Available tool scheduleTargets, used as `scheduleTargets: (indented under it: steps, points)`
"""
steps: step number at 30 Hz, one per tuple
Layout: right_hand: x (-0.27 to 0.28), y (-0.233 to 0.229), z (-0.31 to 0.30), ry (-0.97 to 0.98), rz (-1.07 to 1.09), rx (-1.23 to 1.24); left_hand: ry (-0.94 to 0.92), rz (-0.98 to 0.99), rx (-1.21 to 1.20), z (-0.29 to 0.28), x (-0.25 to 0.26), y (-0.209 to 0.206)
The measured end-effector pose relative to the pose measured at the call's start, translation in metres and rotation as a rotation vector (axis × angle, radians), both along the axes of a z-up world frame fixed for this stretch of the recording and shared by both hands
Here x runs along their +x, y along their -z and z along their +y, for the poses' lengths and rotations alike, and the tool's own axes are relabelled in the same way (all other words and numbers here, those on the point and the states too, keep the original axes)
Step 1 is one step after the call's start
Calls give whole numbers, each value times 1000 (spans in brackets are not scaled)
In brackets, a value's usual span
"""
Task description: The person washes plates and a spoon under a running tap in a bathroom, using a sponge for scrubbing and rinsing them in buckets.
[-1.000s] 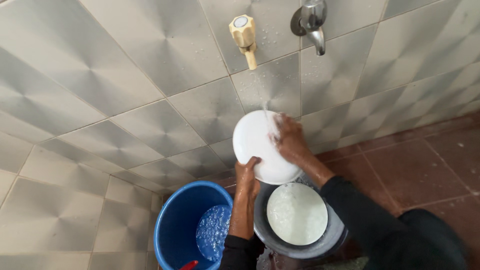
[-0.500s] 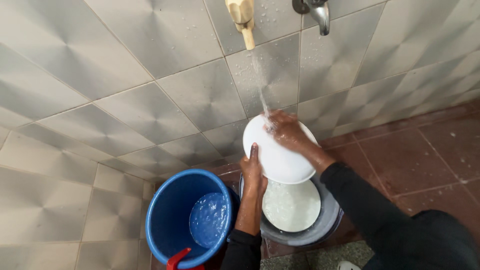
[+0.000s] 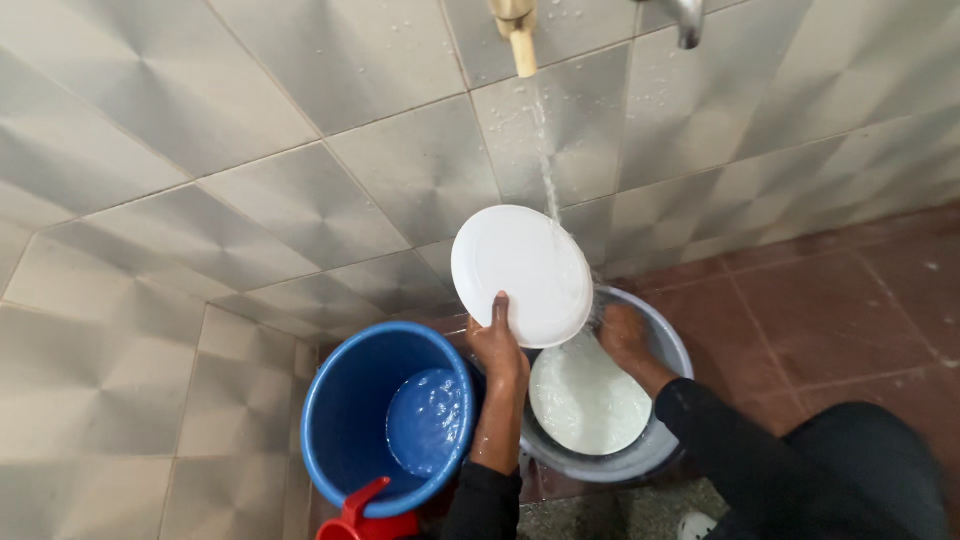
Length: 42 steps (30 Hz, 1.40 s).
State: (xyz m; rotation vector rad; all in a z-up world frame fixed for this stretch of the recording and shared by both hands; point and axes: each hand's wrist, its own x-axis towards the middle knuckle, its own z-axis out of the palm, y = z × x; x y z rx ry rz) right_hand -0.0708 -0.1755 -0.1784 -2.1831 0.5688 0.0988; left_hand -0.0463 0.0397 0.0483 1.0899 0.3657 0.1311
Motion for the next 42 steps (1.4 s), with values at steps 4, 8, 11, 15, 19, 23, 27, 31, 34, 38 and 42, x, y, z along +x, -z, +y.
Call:
scheduleTargets:
  steps: [4,8,11,15,19,23,27,31,34,38,42]
  points:
    - [-25,25,5,-133,130,-287,17,-71,118,11,-13,-10]
    - [-32,44,19,-245,265,-527,-51,-137,282,19,-17,-20]
    - [-34,44,20,-173,227,-528,-94,-185,368,25,-16,-23]
    - [-41,32,10,-286,-37,-740,-55,-249,297,33,-16,-28]
    - [-39,15,7,-232,-201,-735,-39,-258,328,29,-12,-28]
    - [-31,-6,16,-248,-195,-678,-20,-282,370,21,-17,-25]
    - [-27,-39,34,-293,-242,-935,22,-258,370,22,-23,-24]
    - [-37,-90,50,-366,-245,-1100,23,-255,371,32,-27,-19]
    - [-43,-119,57,-453,-285,-1163,-57,-292,452,42,-27,-15]
    - [-46,-133,58,-442,-440,-963,-109,-333,524,53,-31,-21]
    - [-59,-144,36,-361,-556,-641,-217,-547,756,59,-41,-37]
